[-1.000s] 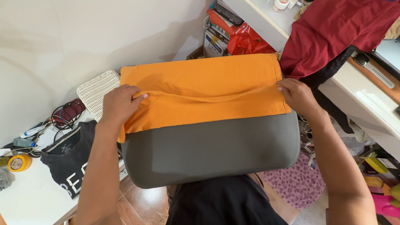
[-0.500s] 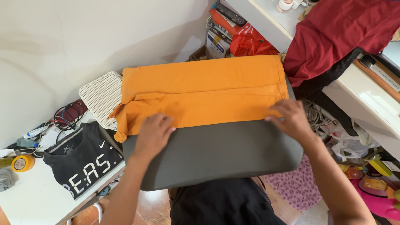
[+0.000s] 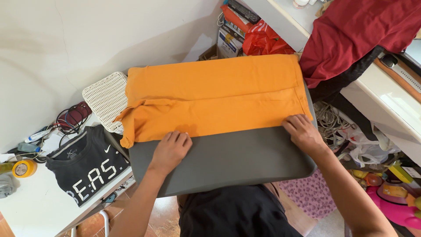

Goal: The person folds an orange shirt on a grey surface by first smoothing it flat and then repeatedly folding parts of the garment over each other by hand.

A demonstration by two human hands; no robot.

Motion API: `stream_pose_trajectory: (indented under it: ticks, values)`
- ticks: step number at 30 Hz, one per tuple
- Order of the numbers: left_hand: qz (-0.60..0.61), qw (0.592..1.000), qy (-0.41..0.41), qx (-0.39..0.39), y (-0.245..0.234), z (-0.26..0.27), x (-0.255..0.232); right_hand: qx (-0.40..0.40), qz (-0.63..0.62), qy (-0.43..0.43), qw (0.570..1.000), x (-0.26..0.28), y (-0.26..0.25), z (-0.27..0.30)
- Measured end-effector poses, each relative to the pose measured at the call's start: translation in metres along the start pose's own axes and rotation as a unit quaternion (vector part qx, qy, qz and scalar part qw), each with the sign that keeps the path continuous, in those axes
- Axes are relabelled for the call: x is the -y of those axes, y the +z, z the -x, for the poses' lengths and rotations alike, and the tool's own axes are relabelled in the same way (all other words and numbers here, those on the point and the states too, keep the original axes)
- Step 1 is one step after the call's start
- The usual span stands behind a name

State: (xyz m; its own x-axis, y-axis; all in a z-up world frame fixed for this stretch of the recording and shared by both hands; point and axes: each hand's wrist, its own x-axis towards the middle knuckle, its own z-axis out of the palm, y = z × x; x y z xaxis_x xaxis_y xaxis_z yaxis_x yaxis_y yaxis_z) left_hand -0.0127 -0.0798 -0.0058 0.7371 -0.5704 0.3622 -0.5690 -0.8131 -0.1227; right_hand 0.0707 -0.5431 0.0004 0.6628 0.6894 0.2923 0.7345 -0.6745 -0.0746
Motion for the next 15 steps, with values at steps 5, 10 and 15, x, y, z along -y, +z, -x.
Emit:
stream_pose_trajectory:
  ticks: [5, 10, 15]
  values:
    - [0.016, 0.999, -0.009, 0.029, -0.003, 0.001, -0.011, 0.032, -0.030, 0.027, 0.999, 0.003, -0.007, 0.004]
    - [0.069, 0.992, -0.033, 0.100, -0.011, -0.005, -0.019, 0.047, -0.093, 0.074, 0.992, 0.001, -0.019, -0.002]
    - [0.202, 0.966, -0.132, 0.094, -0.013, -0.035, -0.013, 0.008, -0.129, 0.102, 0.986, 0.012, -0.011, -0.031]
